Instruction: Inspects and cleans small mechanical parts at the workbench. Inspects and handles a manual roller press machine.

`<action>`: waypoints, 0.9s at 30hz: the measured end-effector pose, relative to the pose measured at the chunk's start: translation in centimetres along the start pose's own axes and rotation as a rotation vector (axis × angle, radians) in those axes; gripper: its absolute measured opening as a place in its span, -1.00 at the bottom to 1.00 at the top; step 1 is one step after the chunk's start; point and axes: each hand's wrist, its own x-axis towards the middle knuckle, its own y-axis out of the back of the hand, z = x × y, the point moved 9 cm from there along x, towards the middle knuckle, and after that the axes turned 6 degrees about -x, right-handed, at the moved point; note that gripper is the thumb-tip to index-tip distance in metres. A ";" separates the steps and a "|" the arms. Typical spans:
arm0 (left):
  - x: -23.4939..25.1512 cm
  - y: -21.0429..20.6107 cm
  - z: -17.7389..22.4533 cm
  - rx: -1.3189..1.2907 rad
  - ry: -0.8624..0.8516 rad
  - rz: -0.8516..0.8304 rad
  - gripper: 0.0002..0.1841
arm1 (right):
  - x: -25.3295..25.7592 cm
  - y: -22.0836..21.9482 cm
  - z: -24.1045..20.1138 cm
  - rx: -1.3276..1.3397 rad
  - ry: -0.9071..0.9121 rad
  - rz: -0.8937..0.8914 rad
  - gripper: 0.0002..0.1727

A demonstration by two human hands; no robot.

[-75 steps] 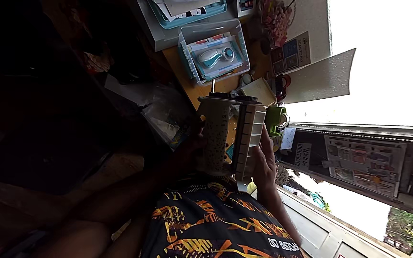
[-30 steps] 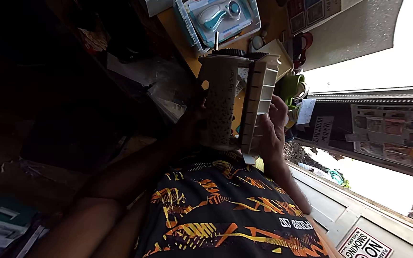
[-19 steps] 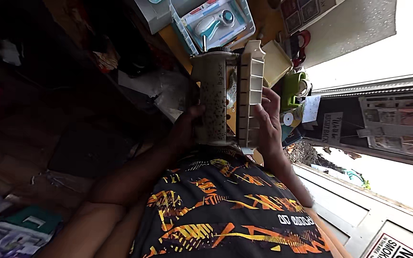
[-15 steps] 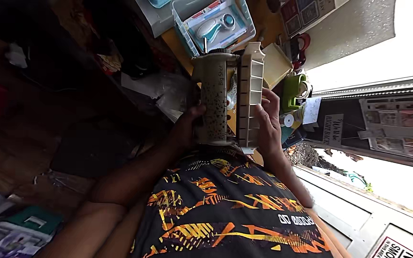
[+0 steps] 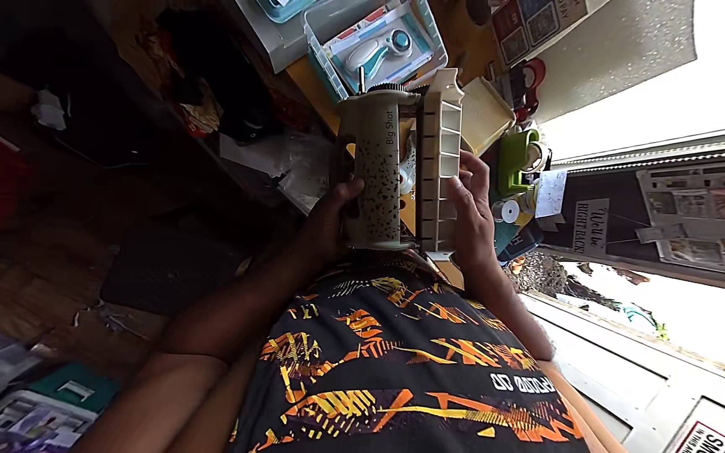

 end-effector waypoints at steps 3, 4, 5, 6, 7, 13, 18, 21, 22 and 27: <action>0.0 -0.4 0.1 0.019 -0.001 0.030 -0.64 | 0.1 0.2 0.3 0.000 -0.023 0.000 -0.44; 0.0 -0.5 0.1 0.019 0.000 0.037 -0.66 | 0.1 0.2 0.4 0.008 -0.030 0.002 -0.45; 0.0 -0.5 0.0 0.014 -0.002 0.039 -0.67 | 0.0 0.3 0.5 0.019 -0.039 0.006 -0.45; -0.1 -0.6 0.0 0.011 -0.003 0.040 -0.68 | -0.1 0.3 0.6 0.021 -0.045 0.008 -0.46; -0.1 -0.5 -0.2 0.005 0.000 0.037 -0.67 | -0.1 0.3 0.6 0.022 -0.046 0.007 -0.46; -0.5 -0.3 -0.8 -0.017 0.007 0.038 -0.66 | -0.4 0.3 0.9 0.031 -0.056 -0.003 -0.47; -0.8 -0.2 -1.0 -0.014 -0.005 0.030 -0.56 | -0.7 0.3 0.8 0.034 -0.040 -0.009 -0.46; -0.9 -0.3 -1.0 -0.017 -0.015 0.027 -0.57 | -0.7 0.4 0.5 0.033 -0.018 -0.007 -0.46; -0.9 -0.4 -1.0 -0.023 -0.016 0.029 -0.58 | -0.8 0.4 0.4 0.039 -0.016 -0.005 -0.47; -1.8 -0.3 -1.2 0.045 0.001 0.020 -0.30 | -2.6 0.1 0.6 -0.001 -0.035 -0.028 -0.41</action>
